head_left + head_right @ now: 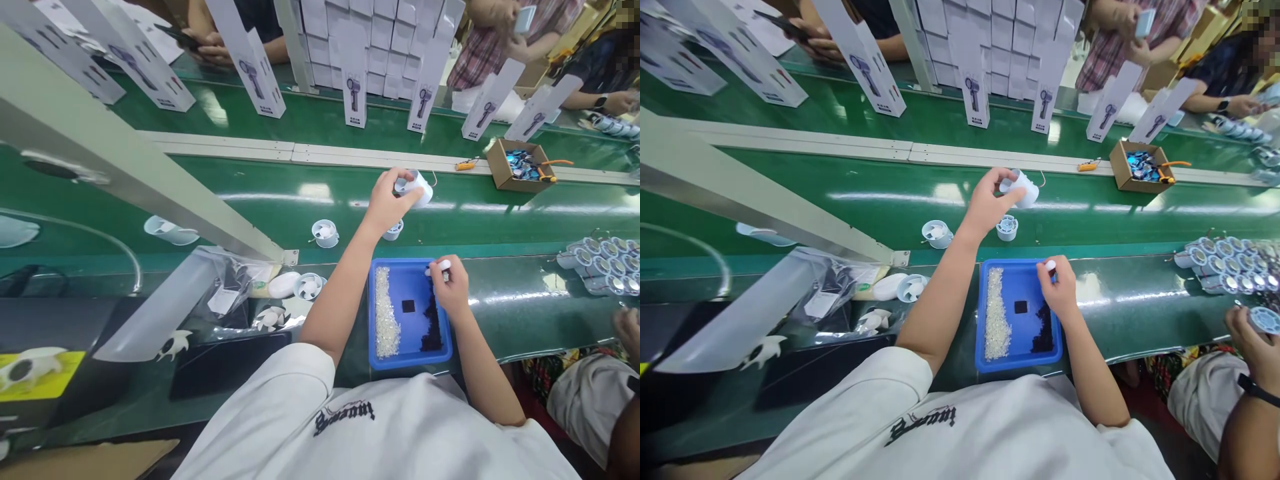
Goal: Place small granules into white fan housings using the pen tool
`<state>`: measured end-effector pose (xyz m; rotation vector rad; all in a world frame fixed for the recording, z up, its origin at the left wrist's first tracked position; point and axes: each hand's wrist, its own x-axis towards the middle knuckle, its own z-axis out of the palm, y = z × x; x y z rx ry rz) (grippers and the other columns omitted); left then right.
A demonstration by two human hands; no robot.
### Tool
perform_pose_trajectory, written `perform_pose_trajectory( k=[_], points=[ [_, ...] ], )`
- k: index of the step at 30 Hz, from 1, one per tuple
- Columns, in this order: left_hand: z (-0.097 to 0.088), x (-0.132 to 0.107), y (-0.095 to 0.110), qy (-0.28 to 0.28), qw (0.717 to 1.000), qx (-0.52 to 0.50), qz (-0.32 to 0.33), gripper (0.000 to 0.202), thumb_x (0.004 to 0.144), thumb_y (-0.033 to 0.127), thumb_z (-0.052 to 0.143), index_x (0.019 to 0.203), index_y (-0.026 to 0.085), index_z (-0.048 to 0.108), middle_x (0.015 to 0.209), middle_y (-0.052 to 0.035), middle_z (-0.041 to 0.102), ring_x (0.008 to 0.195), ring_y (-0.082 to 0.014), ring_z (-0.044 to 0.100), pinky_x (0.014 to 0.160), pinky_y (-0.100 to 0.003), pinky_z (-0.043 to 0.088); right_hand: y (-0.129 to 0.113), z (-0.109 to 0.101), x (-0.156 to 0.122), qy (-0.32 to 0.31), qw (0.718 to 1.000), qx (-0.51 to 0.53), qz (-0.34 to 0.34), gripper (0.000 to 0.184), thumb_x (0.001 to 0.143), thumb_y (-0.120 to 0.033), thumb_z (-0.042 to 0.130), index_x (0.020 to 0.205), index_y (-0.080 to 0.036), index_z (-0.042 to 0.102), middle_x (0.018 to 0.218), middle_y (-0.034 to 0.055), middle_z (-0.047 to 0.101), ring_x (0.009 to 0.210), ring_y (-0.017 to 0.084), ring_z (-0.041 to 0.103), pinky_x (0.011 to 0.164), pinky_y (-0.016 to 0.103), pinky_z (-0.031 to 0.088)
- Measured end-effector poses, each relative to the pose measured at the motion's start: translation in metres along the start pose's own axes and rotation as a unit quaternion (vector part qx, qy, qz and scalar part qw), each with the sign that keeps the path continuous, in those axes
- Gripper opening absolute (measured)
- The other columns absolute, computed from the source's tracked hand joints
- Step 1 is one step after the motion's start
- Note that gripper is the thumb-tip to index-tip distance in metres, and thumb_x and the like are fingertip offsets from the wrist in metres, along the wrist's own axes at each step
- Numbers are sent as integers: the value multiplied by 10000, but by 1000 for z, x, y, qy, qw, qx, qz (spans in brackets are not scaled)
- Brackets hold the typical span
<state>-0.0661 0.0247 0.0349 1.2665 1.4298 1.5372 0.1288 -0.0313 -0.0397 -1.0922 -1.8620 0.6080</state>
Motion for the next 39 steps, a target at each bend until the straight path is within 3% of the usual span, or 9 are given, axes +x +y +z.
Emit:
perform_pose_trajectory(
  k=[3, 8, 14, 22, 24, 27, 29, 35, 39],
  points=[
    [-5, 4, -2, 12, 997, -69, -29, 155, 756, 202, 654, 879, 178, 562, 917, -21, 583, 812, -128, 539, 738, -256, 453, 3, -6, 2, 42, 998, -35, -24, 204, 893, -334, 535, 726, -222, 501, 658, -14, 544, 596, 136, 491, 595, 288, 414],
    [-6, 8, -4, 47, 993, -94, -57, 168, 735, 207, 674, 853, 179, 557, 885, -12, 587, 825, -133, 549, 733, -251, 456, 6, -7, 1, 35, 998, -50, -7, 234, 901, -361, 524, 714, -224, 494, 638, -17, 544, 579, 134, 474, 577, 287, 403],
    [-5, 8, -4, 46, 990, -116, -68, 161, 745, 200, 670, 852, 180, 553, 901, -19, 587, 871, -144, 566, 762, -264, 477, 8, -5, -1, 35, 998, -45, -5, 230, 894, -366, 528, 716, -225, 494, 637, -17, 545, 571, 132, 482, 574, 282, 414],
    [-1, 7, 0, -51, 953, -267, -135, 71, 881, 244, 507, 884, 182, 543, 897, -26, 590, 899, -127, 582, 793, -259, 508, -8, -13, -15, 5, 1000, -8, -19, 152, 897, -320, 547, 782, -222, 532, 687, -6, 586, 612, 140, 544, 596, 283, 455],
    [2, 5, 2, -55, 948, -275, -151, 99, 892, 234, 490, 817, 177, 521, 845, -25, 571, 830, -114, 564, 732, -236, 505, -15, -13, -25, -20, 999, 12, -38, 121, 900, -301, 547, 809, -223, 546, 714, 1, 599, 635, 145, 564, 601, 282, 466],
    [7, 1, 7, -52, 947, -267, -170, 180, 897, 205, 484, 720, 175, 465, 756, -13, 520, 697, -92, 510, 621, -205, 477, -25, -11, -37, -127, 989, 21, -75, 112, 893, -295, 565, 809, -222, 571, 723, 12, 614, 644, 151, 584, 595, 285, 483],
    [12, -3, 10, -59, 947, -260, -177, 199, 896, 197, 491, 702, 174, 455, 730, -5, 501, 660, -87, 492, 594, -200, 468, -31, -11, -40, -143, 985, 25, -90, 99, 897, -298, 567, 836, -224, 587, 742, 20, 632, 672, 161, 607, 609, 297, 504],
    [25, -17, 18, -105, 948, -238, -181, 209, 910, 252, 493, 718, 172, 510, 720, 0, 506, 643, -91, 486, 566, -187, 459, -44, -27, -22, 145, 978, 76, -128, 129, 925, -315, 537, 1040, -259, 555, 919, 64, 623, 887, 218, 649, 707, 409, 593],
    [28, -25, 26, -133, 947, -234, -178, 186, 882, 216, 519, 703, 167, 513, 720, 5, 515, 646, -89, 489, 553, -173, 450, -48, -33, -7, 204, 969, 112, -90, 121, 927, -312, 542, 1038, -265, 532, 1009, 62, 568, 869, 197, 679, 764, 426, 617]
  ],
)
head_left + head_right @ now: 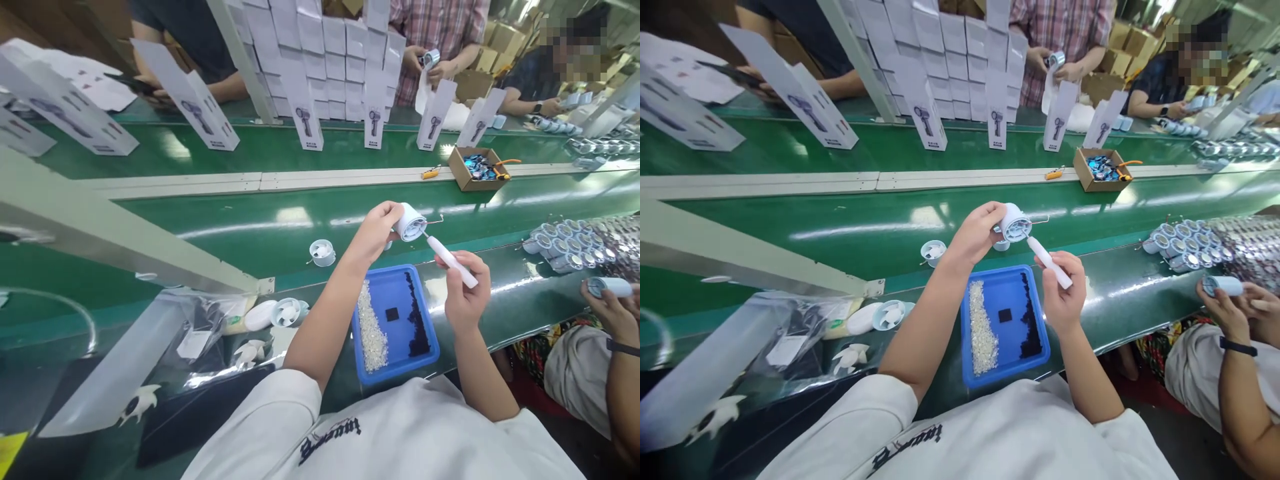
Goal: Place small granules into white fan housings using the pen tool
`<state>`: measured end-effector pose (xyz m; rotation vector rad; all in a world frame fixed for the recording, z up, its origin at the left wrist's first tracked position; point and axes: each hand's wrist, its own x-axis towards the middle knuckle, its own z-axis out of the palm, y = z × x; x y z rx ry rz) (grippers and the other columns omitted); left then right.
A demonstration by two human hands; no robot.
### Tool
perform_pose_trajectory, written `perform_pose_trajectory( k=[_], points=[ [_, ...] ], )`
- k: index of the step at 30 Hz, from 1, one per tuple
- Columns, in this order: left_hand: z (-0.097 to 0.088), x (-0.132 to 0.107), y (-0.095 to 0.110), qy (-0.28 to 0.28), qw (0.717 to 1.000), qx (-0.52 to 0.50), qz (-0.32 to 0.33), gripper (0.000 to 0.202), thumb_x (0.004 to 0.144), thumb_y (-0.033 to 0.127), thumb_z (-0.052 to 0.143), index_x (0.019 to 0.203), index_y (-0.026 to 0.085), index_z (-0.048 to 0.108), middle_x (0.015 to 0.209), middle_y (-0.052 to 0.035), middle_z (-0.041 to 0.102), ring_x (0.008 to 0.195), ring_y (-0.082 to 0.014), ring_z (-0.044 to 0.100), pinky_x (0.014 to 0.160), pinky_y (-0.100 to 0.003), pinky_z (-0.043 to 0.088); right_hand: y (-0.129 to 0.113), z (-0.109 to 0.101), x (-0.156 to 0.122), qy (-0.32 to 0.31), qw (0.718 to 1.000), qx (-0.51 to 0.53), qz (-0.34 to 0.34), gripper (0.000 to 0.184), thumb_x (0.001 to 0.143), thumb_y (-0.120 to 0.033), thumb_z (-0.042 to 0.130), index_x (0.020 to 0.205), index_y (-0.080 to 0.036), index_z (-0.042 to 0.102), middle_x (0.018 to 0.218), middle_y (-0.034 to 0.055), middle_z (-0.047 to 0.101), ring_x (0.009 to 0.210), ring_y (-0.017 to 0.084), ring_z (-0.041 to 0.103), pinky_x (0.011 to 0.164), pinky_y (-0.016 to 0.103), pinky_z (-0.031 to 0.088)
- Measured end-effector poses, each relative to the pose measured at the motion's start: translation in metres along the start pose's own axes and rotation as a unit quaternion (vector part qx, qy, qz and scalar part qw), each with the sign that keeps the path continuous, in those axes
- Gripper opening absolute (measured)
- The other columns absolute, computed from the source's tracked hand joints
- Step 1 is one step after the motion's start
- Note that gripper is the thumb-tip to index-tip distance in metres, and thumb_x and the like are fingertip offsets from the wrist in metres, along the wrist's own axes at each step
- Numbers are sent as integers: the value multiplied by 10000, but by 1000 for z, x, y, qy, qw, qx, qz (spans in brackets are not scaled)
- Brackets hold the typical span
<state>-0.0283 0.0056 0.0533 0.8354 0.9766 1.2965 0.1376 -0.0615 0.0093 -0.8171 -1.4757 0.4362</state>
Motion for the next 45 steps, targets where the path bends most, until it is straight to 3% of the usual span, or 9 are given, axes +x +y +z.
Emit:
perform_pose_trajectory(
  k=[16, 20, 23, 25, 31, 35, 40, 42, 45],
  points=[
    [14, -13, 1, -41, 999, -8, -10, 209, 859, 202, 548, 670, 168, 465, 667, 28, 489, 605, -72, 476, 533, -164, 426, 10, 2, -6, 11, 1000, -19, 20, 140, 918, -272, 546, 1048, -239, 583, 999, 59, 588, 823, 180, 680, 756, 368, 583],
    [21, -15, -7, 56, 994, -29, 91, 253, 778, 197, 623, 607, 172, 438, 579, 44, 436, 522, -58, 406, 460, -150, 343, 6, 4, -9, -52, 988, -132, 58, 208, 906, -345, 540, 1028, -198, 623, 795, 37, 632, 644, 153, 599, 605, 288, 511],
    [28, -19, -14, 142, 968, -70, 194, 398, 729, 283, 681, 520, 168, 363, 507, 59, 339, 466, -39, 314, 418, -144, 279, -2, 12, -17, -173, 971, -109, 120, 274, 931, -373, 465, 1038, -180, 627, 631, -7, 586, 487, 115, 499, 483, 242, 423],
    [33, -22, -17, 155, 958, -97, 222, 479, 673, 312, 719, 487, 169, 302, 482, 71, 269, 440, -30, 257, 399, -145, 272, -8, 18, -23, -190, 967, -84, 148, 326, 950, -389, 410, 1067, -170, 621, 557, -29, 521, 436, 105, 437, 452, 237, 383],
    [40, -27, -19, 91, 954, -153, 242, 329, 668, 252, 628, 444, 166, 403, 488, 51, 369, 424, -46, 388, 524, -215, 508, -20, 26, -37, -140, 971, -37, 190, 488, 971, -508, 320, 1114, -153, 623, 505, -48, 409, 422, 102, 359, 427, 244, 337],
    [38, -29, -17, 67, 954, -175, 234, 369, 681, 288, 618, 419, 176, 383, 474, 40, 357, 440, -63, 387, 565, -252, 533, -24, 28, -38, -148, 968, 11, 201, 566, 958, -579, 308, 1111, -140, 631, 521, -51, 383, 431, 93, 328, 432, 245, 326],
    [37, -25, -25, 97, 964, -137, 208, 334, 670, 418, 660, 550, 185, 453, 568, 35, 436, 510, -75, 454, 488, -198, 438, -19, 26, -31, -140, 955, 54, 257, 580, 937, -606, 358, 1167, -135, 604, 530, -67, 321, 448, 89, 294, 420, 238, 272],
    [34, -18, -30, 48, 974, -96, 197, 345, 673, 479, 677, 676, 192, 485, 726, 13, 538, 596, -80, 498, 511, -187, 432, -13, 24, -25, -130, 951, 58, 274, 552, 929, -594, 391, 1169, -142, 600, 536, -71, 302, 454, 88, 272, 422, 238, 244],
    [23, -5, -32, -49, 989, -9, 140, 398, 730, 534, 640, 788, 219, 405, 774, 19, 522, 632, -86, 494, 549, -196, 435, 1, 20, -18, -128, 951, 51, 278, 509, 917, -565, 433, 1162, -153, 605, 541, -71, 290, 459, 89, 249, 433, 246, 214]
  ],
)
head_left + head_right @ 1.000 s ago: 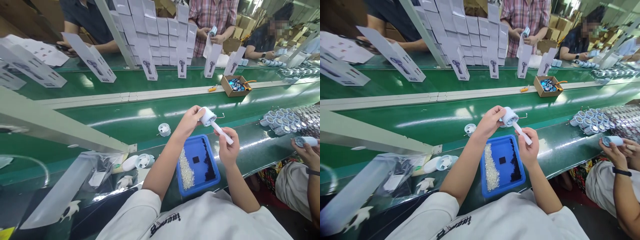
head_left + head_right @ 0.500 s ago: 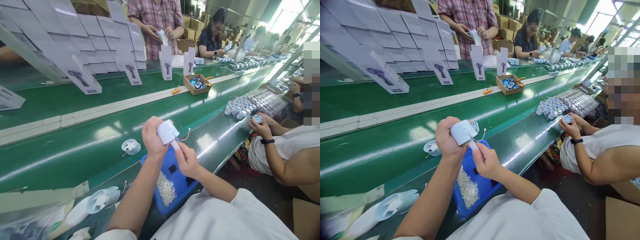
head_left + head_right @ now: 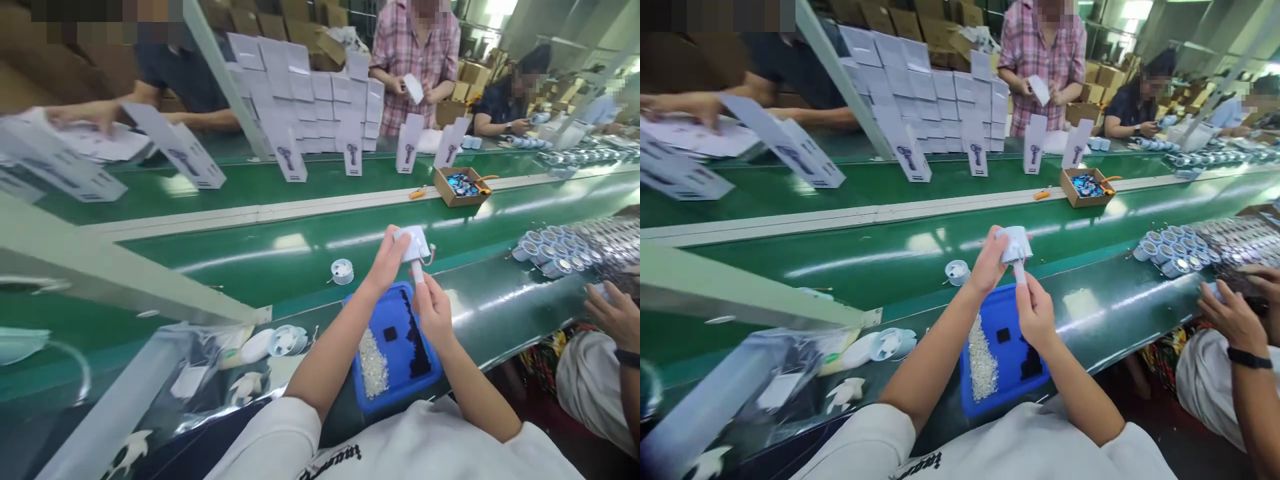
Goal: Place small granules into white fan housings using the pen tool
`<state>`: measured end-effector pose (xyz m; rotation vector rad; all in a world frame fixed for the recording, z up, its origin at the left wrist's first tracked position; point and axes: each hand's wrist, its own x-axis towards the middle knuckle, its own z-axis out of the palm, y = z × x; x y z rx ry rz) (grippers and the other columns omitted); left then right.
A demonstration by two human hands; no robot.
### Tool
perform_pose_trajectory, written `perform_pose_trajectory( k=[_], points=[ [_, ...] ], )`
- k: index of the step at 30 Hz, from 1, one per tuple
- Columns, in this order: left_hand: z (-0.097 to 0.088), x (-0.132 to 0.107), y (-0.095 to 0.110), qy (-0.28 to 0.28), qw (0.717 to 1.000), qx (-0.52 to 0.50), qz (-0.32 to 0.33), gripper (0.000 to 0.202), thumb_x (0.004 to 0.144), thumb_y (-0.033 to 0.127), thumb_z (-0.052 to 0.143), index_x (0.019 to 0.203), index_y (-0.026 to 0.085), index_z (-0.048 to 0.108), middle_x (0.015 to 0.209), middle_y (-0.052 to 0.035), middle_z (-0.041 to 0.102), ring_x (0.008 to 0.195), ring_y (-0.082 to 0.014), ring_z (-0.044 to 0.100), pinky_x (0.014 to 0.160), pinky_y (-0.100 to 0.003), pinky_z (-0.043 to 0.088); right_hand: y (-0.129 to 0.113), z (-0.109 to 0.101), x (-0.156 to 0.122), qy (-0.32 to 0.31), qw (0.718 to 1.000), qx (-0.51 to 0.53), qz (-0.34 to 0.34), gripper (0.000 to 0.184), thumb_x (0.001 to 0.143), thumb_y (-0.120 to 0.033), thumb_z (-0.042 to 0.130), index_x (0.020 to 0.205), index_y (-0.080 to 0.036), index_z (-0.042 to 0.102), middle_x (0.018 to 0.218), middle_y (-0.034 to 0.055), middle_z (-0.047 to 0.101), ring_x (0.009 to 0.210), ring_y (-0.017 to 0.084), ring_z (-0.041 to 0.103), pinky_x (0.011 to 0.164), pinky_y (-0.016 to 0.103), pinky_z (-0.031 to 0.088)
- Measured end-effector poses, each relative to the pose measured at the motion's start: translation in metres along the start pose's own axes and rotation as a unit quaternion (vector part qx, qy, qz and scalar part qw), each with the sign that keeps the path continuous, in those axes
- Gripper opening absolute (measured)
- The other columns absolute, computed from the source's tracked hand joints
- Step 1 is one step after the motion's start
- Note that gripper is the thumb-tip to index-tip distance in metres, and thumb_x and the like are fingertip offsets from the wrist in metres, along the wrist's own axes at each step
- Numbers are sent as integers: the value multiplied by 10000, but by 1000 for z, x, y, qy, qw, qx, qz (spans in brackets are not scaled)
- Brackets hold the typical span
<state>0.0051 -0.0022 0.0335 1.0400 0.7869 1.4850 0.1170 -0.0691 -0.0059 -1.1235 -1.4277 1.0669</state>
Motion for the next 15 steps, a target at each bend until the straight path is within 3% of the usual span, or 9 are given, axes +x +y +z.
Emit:
perform_pose_trajectory(
  k=[2, 4, 6, 8, 11, 13, 15],
  points=[
    [-14, 8, 1, 5, 998, 67, -18, 405, 758, 505, 626, 821, 232, 332, 724, 47, 458, 606, -80, 472, 555, -195, 413, 9, -5, 6, -7, 1000, -30, 1, 478, 895, -550, 472, 1124, -160, 626, 555, -61, 318, 475, 93, 272, 451, 252, 227],
    [-30, 16, 4, 48, 986, 157, -17, 446, 741, 436, 663, 878, 244, 285, 745, 58, 465, 626, -85, 493, 590, -206, 414, 20, -8, 9, -5, 998, -53, 20, 466, 876, -547, 490, 1093, -161, 634, 566, -54, 335, 488, 98, 292, 464, 257, 242],
    [-48, 22, 6, 63, 954, 289, -45, 497, 716, 408, 696, 926, 248, 275, 804, 42, 520, 690, -114, 538, 645, -237, 430, 28, -10, 8, 13, 997, -51, 56, 487, 864, -555, 490, 1125, -160, 607, 560, -60, 328, 482, 103, 293, 461, 260, 243],
    [-61, 26, 4, 21, 886, 452, -100, 472, 724, 434, 686, 962, 243, 326, 868, 7, 569, 764, -163, 578, 691, -279, 443, 33, -10, 6, 27, 995, -32, 89, 515, 855, -557, 494, 1186, -168, 556, 552, -69, 335, 469, 107, 291, 453, 260, 239],
    [-73, 29, -6, -68, 752, 639, -145, 373, 756, 399, 645, 1026, 237, 446, 1037, -60, 600, 978, -260, 599, 851, -380, 449, 32, -8, 3, 16, 994, -5, 104, 469, 828, -532, 539, 1154, -195, 522, 543, -76, 377, 455, 103, 289, 447, 255, 235],
    [-76, 29, -14, -97, 704, 688, -149, 401, 733, 300, 659, 1091, 241, 489, 1191, -96, 564, 1159, -310, 529, 984, -444, 385, 29, -5, 3, 6, 995, 8, 102, 385, 802, -504, 575, 1046, -212, 520, 526, -86, 375, 445, 96, 278, 440, 249, 226],
    [-78, 29, -20, -103, 688, 701, -157, 480, 701, 224, 667, 1148, 247, 495, 1285, -110, 512, 1250, -327, 456, 1040, -463, 334, 27, -2, 3, 9, 995, 13, 97, 315, 777, -471, 601, 945, -224, 500, 516, -96, 362, 446, 94, 289, 442, 241, 237]
  ],
)
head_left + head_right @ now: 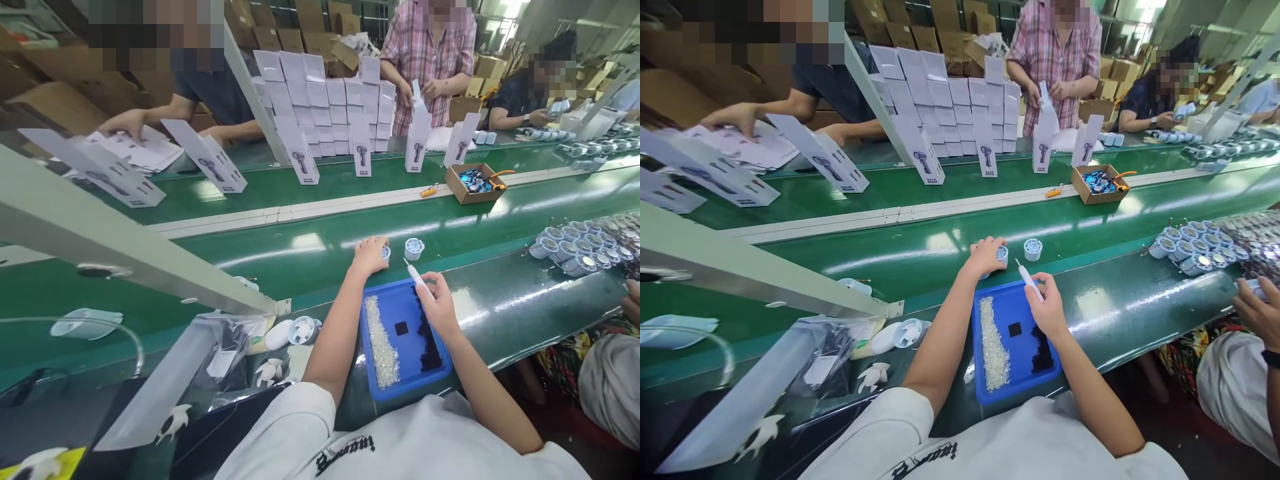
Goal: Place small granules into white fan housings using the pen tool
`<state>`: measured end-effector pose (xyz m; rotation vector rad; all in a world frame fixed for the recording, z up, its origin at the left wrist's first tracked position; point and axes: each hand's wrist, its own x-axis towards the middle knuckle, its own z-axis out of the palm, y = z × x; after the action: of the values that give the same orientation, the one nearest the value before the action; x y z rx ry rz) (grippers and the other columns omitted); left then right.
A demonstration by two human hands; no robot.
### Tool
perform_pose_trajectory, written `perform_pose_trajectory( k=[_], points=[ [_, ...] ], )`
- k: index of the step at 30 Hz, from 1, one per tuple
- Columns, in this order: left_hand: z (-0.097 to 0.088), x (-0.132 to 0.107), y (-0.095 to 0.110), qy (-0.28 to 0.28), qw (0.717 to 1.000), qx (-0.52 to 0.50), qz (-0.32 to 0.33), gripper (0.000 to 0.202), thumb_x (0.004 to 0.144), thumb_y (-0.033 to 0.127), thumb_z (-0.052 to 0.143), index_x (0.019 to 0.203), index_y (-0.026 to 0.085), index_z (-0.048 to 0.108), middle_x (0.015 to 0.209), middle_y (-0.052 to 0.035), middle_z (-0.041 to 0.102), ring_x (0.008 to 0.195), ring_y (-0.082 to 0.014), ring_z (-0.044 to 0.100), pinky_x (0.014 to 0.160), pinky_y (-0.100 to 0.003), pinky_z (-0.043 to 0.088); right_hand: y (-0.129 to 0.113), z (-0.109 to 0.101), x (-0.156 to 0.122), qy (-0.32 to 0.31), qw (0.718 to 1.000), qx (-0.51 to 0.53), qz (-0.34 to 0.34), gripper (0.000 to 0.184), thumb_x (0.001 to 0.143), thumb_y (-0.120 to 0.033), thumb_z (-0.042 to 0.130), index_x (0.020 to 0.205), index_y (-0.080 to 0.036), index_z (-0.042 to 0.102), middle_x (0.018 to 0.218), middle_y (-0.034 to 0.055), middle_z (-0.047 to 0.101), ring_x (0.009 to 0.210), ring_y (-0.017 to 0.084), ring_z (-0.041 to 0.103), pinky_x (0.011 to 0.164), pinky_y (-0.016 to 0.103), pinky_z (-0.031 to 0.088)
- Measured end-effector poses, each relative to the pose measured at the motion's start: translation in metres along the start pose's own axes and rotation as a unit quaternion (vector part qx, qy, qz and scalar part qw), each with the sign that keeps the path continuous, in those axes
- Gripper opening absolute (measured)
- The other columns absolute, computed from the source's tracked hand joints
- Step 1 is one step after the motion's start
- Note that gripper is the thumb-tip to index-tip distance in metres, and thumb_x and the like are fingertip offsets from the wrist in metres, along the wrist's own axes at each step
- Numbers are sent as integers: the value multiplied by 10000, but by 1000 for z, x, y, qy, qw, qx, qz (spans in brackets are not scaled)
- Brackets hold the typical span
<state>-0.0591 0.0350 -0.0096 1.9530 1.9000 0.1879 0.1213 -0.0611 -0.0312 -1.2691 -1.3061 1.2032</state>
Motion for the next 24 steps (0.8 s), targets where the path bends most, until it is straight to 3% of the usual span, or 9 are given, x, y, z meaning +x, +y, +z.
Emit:
perform_pose_trajectory(
  k=[6, 11, 15, 18, 21, 24],
  points=[
    [-8, -5, -10, -61, 997, 23, -32, 562, 639, 165, 676, 1160, 271, 494, 1306, -95, 515, 1237, -315, 476, 1040, -474, 342, 0, 10, 6, 38, 998, -22, -51, 249, 737, -397, 641, 816, -223, 482, 580, -77, 435, 523, 98, 418, 515, 238, 365],
    [-19, -11, -22, -91, 992, 11, -82, 647, 589, 165, 719, 1187, 269, 495, 1384, -132, 481, 1314, -380, 409, 1038, -554, 352, 5, 18, 23, -23, 997, 5, -75, 290, 736, -445, 660, 811, -215, 501, 681, -31, 549, 585, 119, 546, 576, 266, 454],
    [-25, -12, -36, -112, 987, -25, -117, 715, 576, 164, 731, 1243, 257, 490, 1289, -136, 559, 1159, -327, 567, 928, -426, 483, 14, 26, 36, -102, 994, 23, -39, 378, 727, -552, 650, 825, -210, 522, 699, -6, 600, 618, 153, 622, 613, 306, 513],
    [-29, -12, -42, -78, 986, -49, -141, 623, 664, 149, 672, 1256, 216, 493, 1250, -151, 566, 1103, -291, 602, 901, -365, 495, 20, 28, 39, -126, 991, 14, -30, 401, 740, -583, 635, 832, -207, 528, 683, -5, 611, 627, 160, 637, 630, 315, 526],
    [-32, -13, -40, -11, 983, -72, -168, 530, 769, 184, 607, 1282, 181, 476, 1326, -196, 484, 1177, -322, 556, 939, -387, 469, 23, 28, 40, -128, 991, 3, -40, 398, 763, -585, 622, 845, -206, 531, 682, -1, 623, 642, 162, 645, 643, 318, 532],
    [-35, -14, -34, 57, 977, -99, -182, 478, 841, 220, 539, 1307, 177, 448, 1359, -182, 439, 1237, -319, 507, 980, -385, 440, 25, 27, 41, -129, 991, -5, -46, 409, 768, -597, 618, 848, -205, 533, 672, 0, 625, 637, 163, 645, 643, 320, 537]
  ],
)
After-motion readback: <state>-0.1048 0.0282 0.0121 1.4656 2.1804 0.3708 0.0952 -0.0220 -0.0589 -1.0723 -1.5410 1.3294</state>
